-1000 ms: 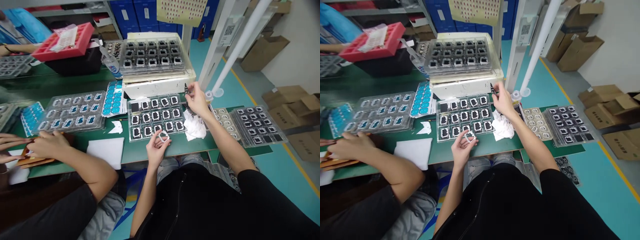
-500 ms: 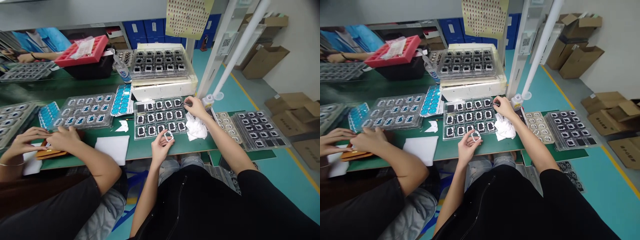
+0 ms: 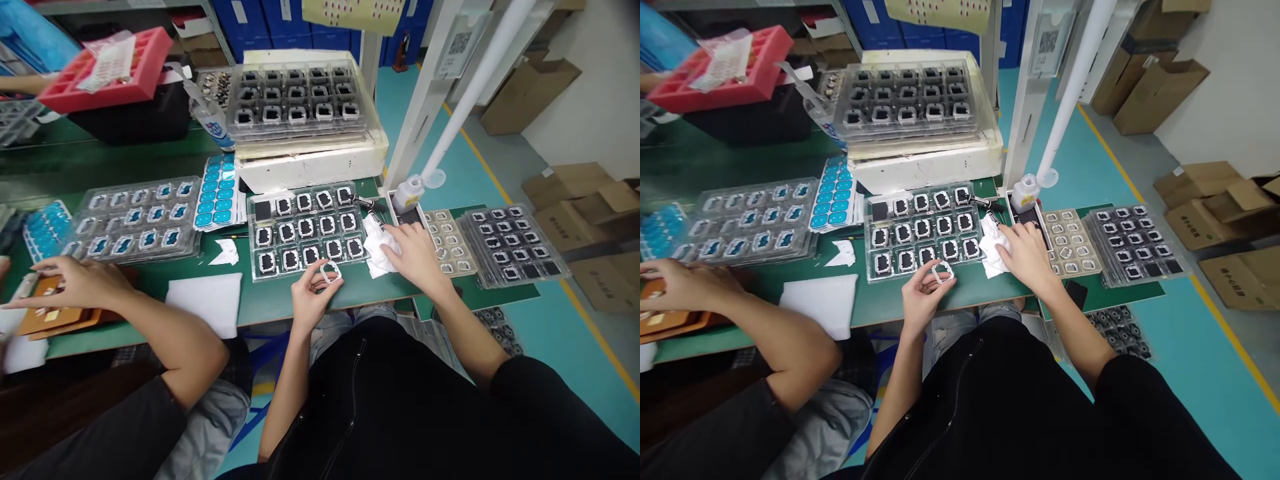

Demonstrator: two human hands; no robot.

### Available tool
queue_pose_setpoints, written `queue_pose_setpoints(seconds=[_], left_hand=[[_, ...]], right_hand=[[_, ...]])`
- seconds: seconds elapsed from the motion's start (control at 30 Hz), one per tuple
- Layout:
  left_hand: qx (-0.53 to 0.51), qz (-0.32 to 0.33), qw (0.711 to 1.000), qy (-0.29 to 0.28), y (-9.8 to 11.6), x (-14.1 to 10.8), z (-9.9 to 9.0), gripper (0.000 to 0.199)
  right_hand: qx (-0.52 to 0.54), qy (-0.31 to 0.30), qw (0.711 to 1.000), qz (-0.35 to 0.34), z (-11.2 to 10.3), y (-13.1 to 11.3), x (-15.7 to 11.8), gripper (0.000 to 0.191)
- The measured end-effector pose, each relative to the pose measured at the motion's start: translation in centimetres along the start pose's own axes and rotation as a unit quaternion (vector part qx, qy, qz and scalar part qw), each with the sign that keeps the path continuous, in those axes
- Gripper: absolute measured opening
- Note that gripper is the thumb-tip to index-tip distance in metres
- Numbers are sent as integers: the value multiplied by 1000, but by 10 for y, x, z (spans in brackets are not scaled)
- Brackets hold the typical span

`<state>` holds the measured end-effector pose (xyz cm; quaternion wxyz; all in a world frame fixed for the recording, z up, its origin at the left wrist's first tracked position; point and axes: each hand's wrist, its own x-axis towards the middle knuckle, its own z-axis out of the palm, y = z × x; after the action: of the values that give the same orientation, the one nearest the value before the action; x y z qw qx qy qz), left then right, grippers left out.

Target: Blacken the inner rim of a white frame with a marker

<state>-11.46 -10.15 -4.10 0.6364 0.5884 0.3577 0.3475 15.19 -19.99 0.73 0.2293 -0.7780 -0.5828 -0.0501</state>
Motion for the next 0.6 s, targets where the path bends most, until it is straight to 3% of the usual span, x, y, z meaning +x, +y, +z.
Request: queue_pose_setpoints(seconds=[0.1, 0.3, 0.47, 0.6], left_hand=[[0, -9, 1000, -6, 2, -2, -2, 63], [-15, -2, 1000, 10, 1, -6, -4, 59], [-54, -20, 998, -4, 12, -7, 6, 59], [-97, -34, 993, -54, 29, 0, 30, 55]], right_hand=[[27, -22, 999, -11, -3, -9, -22, 32], [227, 101, 968, 19, -19, -18, -49, 12], [191, 147, 968, 72, -23, -15, -67, 36], [174, 146, 970, 86, -16, -13, -66, 46]])
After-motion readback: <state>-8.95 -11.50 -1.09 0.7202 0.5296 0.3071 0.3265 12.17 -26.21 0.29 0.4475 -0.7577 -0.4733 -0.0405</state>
